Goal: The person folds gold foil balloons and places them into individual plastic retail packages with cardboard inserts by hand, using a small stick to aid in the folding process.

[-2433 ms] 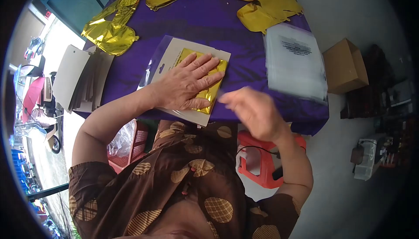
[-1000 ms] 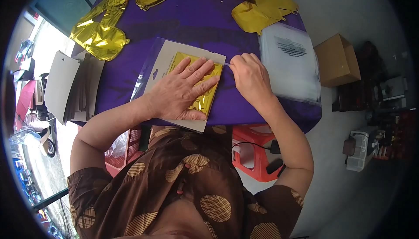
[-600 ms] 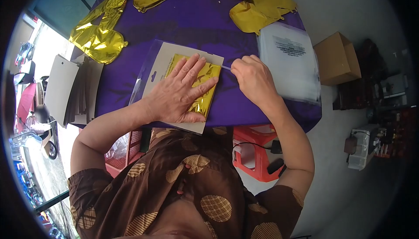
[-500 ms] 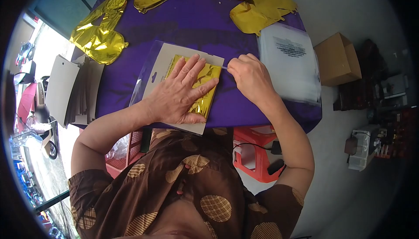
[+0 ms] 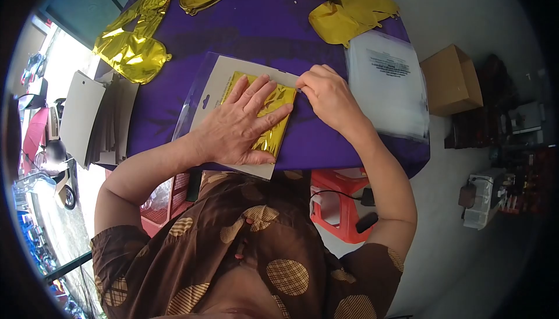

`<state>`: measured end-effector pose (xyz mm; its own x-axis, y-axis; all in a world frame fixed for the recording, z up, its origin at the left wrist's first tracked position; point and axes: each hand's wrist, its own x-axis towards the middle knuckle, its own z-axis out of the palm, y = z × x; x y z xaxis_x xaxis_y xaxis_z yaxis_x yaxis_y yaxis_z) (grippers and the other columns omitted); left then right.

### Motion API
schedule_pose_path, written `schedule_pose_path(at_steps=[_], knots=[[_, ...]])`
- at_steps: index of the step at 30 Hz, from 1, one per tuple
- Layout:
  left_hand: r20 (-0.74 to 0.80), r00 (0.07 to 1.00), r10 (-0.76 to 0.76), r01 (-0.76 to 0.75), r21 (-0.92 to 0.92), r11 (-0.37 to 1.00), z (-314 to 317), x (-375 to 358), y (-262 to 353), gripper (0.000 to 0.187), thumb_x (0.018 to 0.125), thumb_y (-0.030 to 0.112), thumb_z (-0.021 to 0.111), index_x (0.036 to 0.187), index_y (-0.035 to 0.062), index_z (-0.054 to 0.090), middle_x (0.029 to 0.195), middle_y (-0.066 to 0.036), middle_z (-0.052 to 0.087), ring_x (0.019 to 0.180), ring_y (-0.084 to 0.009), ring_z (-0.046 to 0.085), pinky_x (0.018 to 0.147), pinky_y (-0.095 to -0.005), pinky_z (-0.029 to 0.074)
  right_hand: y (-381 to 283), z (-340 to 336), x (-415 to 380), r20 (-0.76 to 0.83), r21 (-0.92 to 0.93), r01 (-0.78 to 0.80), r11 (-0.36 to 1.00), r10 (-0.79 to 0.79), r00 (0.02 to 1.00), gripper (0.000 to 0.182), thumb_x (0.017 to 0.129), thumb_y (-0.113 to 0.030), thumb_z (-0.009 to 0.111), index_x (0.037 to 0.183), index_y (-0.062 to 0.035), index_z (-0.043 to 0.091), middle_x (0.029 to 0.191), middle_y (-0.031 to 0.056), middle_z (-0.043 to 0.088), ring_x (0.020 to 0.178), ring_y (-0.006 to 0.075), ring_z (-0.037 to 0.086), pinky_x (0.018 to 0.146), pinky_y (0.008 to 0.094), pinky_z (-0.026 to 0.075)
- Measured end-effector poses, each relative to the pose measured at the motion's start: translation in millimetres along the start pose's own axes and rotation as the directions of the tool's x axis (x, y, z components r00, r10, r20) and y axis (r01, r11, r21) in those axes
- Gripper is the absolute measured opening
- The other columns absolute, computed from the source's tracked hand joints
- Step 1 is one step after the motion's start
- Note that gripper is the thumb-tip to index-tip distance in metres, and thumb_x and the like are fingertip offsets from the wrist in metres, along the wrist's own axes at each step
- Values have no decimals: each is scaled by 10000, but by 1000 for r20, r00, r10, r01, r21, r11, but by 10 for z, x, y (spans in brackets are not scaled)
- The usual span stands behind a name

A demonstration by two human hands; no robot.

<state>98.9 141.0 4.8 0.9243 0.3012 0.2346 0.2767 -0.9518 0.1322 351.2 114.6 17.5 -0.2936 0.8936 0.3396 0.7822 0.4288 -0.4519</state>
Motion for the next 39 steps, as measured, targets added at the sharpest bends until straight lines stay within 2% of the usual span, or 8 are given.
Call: schedule_pose_path(at_steps=[9,13,16,18,25,29,32,39], knots=[[8,1000,2,-2,15,1000,12,-2,0,922,858,787,407,1513,137,391,1472,-318,349,1423,-479,264,1162,-618,166,-75,180,29,-248,-260,-164,952,99,964,211,826,-111,726,788,-28,536,842,116,588,824,313,578,710,432,474],[-2,1000,14,-14,22,1000,15,-4,-8,930,854,786,410,1511,128,393,1467,-321,361,1421,-480,267,1157,-619,173,-216,14,-146,-295,-59,-190,980,165,941,257,900,-163,693,737,-28,546,640,87,567,588,248,570,562,391,456],[-4,1000,22,-22,48,999,27,-12,-16,938,848,792,407,1511,127,394,1472,-313,366,1425,-471,269,1158,-611,181,-541,-145,-437,37,411,-417,811,442,896,330,964,-214,631,709,-17,559,577,49,553,521,132,537,503,316,426],[12,1000,22,-23,86,996,14,-14,-8,950,844,809,385,1513,135,396,1490,-296,365,1436,-451,267,1169,-596,185,-741,-124,-682,180,537,-443,718,416,891,376,1005,-242,570,711,-8,578,561,9,545,529,57,501,495,261,404],[54,978,201,-201,2,979,-36,-82,-17,1026,775,795,522,1523,116,350,1494,-310,330,1426,-484,260,1146,-627,190,-1114,187,-1268,652,548,-776,311,422,630,369,1039,-286,510,860,10,637,673,58,654,560,72,538,512,211,420],[102,917,385,-367,-163,916,-82,-160,-46,1138,735,777,593,1561,90,220,1531,-301,273,1444,-483,228,1152,-644,164,-1115,399,-1411,564,722,-668,180,405,719,411,1023,-358,540,1083,29,665,981,115,721,718,81,567,597,234,449],[103,857,504,-459,-289,840,-93,-176,-96,1252,683,747,679,1564,46,131,1570,-303,182,1463,-470,196,1154,-653,146,-1098,656,-1401,409,889,-455,52,358,840,466,1012,-392,556,1107,52,660,996,115,699,762,96,573,654,239,466],[-7,801,598,-563,-347,750,-47,-192,-148,1321,595,690,779,1551,37,143,1587,-312,115,1467,-469,191,1156,-628,174,-1304,964,-1214,442,897,-397,-194,420,792,326,1005,-326,590,984,-11,672,842,61,660,715,109,604,614,250,471]])
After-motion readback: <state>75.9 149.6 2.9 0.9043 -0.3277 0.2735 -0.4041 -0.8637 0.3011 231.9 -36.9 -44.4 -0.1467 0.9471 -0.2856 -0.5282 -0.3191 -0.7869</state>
